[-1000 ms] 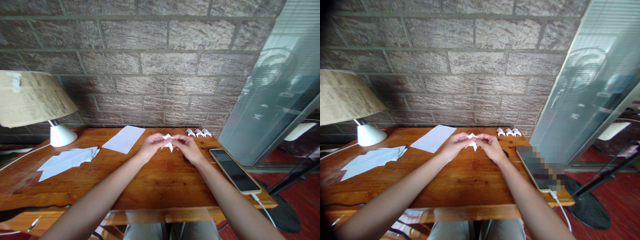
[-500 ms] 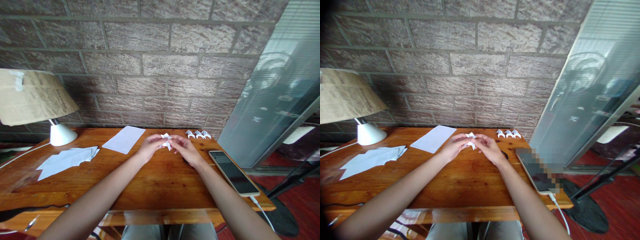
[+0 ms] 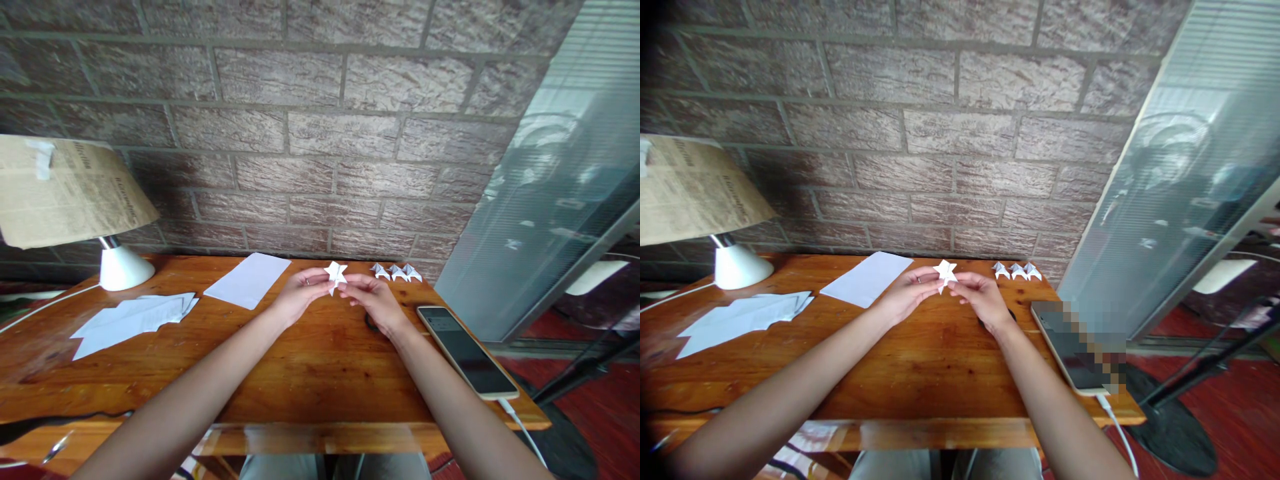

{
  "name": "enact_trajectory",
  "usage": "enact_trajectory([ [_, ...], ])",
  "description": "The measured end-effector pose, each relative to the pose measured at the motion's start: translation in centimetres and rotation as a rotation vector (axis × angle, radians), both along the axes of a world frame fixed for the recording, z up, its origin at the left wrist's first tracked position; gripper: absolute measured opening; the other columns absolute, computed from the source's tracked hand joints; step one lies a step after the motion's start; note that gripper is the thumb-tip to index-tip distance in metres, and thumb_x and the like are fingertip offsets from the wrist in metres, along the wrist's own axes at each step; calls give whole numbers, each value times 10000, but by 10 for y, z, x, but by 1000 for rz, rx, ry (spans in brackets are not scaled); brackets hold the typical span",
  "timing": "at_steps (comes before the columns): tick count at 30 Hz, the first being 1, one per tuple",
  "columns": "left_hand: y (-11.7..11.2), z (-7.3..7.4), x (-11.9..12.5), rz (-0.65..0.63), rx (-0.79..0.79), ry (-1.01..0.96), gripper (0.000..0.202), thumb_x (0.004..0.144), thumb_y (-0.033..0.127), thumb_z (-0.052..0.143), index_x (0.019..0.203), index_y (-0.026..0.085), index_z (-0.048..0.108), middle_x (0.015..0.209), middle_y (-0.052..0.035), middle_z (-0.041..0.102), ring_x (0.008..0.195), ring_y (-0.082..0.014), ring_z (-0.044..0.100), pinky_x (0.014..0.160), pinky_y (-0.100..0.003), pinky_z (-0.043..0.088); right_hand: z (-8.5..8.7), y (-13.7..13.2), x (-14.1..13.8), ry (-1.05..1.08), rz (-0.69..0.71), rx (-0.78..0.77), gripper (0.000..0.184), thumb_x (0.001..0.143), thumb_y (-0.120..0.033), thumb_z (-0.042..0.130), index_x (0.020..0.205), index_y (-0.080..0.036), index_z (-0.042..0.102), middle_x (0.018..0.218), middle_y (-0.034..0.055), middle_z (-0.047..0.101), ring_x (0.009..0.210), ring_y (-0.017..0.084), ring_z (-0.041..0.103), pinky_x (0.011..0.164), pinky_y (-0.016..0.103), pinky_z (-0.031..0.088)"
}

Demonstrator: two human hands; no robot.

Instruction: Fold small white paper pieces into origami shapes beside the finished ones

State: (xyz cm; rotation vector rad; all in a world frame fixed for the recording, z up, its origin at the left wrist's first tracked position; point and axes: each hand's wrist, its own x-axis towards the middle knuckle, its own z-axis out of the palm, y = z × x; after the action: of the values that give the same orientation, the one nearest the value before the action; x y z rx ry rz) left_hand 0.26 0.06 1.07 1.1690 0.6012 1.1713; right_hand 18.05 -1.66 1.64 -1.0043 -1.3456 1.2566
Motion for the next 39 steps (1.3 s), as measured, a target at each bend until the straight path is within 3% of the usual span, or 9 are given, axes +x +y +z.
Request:
enact_trajectory([
  [8, 4, -6, 1, 51, 28, 19, 340, 595, 237, 835, 901, 142, 723, 956, -95, 729, 933, -217, 649, 906, -372, 449, -3, 1, -3, -29, -37, 78, 316, 667, -447, 755, 841, -183, 737, 781, 49, 720, 698, 150, 623, 598, 252, 415],
  [13, 2, -7, 5, 78, 59, 68, 377, 614, 228, 819, 959, 151, 687, 940, -80, 728, 877, -194, 660, 887, -365, 460, -8, 3, -7, -150, -202, 267, 249, 716, -425, 698, 739, -177, 693, 699, 33, 688, 637, 155, 587, 631, 289, 446],
  [18, -2, -2, 7, 260, 86, 46, 458, 617, 246, 828, 1028, 182, 637, 948, -64, 713, 915, -199, 668, 923, -389, 471, -8, -2, -5, -409, -418, 473, 161, 787, -359, 629, 758, -208, 677, 755, 42, 707, 663, 186, 617, 686, 319, 478],
  [20, -3, -1, 8, 208, 66, 55, 399, 651, 305, 812, 988, 160, 653, 942, -87, 712, 922, -217, 670, 911, -412, 485, -8, -4, -4, -512, -459, 536, 146, 806, -345, 613, 773, -220, 680, 763, 41, 708, 669, 192, 623, 705, 327, 484],
  [23, -2, -3, 9, 111, 27, 20, 407, 669, 351, 801, 993, 145, 667, 949, -103, 719, 931, -230, 675, 926, -442, 488, -7, -6, -6, -603, -435, 615, 148, 823, -354, 615, 801, -232, 694, 777, 46, 699, 700, 200, 629, 715, 334, 489],
  [29, 3, -5, 5, 141, -15, -40, 426, 625, 322, 832, 987, 156, 679, 947, -79, 728, 909, -205, 672, 917, -420, 502, -8, -5, -12, -552, -266, 665, 170, 814, -384, 659, 904, -251, 713, 978, 76, 682, 830, 215, 637, 648, 318, 497],
  [34, 5, -6, 2, 120, -15, -33, 421, 618, 305, 836, 976, 145, 682, 937, -86, 729, 884, -209, 679, 906, -418, 507, -6, -3, -7, -520, -321, 632, 246, 792, -390, 680, 989, -243, 689, 1079, 94, 655, 923, 236, 626, 613, 308, 494],
  [39, 5, -7, 2, 102, 64, 66, 390, 640, 303, 817, 980, 154, 698, 943, -91, 729, 872, -206, 670, 888, -377, 492, -8, -2, -3, -531, -216, 542, 152, 810, -383, 657, 887, -264, 712, 907, 34, 728, 803, 214, 658, 704, 331, 495],
])
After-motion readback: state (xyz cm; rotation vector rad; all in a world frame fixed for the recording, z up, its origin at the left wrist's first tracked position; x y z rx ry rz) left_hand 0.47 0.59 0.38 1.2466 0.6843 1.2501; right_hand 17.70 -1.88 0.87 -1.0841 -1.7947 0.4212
